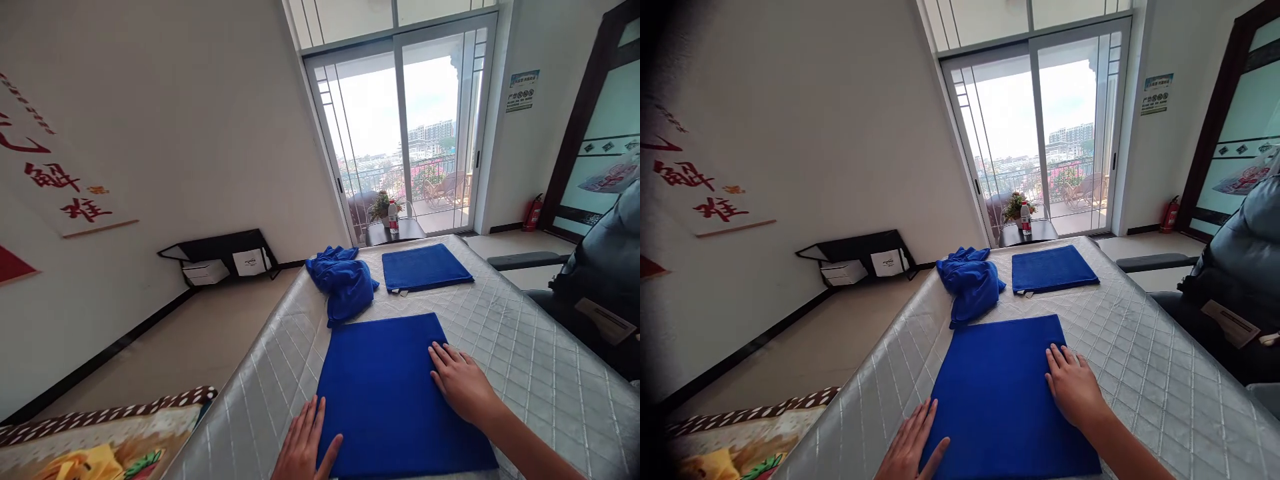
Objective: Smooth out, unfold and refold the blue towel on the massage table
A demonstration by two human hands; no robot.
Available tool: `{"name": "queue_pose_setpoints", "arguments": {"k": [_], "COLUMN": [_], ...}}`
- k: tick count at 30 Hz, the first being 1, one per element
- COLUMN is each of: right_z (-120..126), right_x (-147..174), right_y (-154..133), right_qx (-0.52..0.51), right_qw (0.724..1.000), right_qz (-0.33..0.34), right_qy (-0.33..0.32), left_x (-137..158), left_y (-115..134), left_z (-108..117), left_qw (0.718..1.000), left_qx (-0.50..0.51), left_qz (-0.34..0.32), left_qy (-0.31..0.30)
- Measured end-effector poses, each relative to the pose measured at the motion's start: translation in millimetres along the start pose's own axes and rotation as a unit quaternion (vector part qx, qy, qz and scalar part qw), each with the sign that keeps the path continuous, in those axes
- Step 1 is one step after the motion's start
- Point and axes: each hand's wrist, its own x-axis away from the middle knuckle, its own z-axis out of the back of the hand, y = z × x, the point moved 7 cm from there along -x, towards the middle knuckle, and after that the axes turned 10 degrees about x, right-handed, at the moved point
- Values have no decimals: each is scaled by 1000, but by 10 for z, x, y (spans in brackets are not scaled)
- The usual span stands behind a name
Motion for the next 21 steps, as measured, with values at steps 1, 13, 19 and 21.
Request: {"name": "queue_pose_setpoints", "arguments": {"k": [1,13,19,21], "right_z": [5,-49,-115,-118], "right_x": [2,8,-4,-8], "right_y": [6,73,93,97], "right_qx": [-5,-48,-50,-53], "right_qw": [1000,998,998,997], "right_qz": [2,3,6,5], "right_qy": [-7,-31,-45,-49], "left_x": [-19,-1016,-1212,-1195], "left_y": [61,2135,2034,1882], "left_z": [51,-73,-518,-522], "left_qw": [1000,954,966,970], "left_qx": [0,95,71,56], "left_qz": [-7,-282,-243,-225], "left_qy": [6,-42,-47,-66]}}
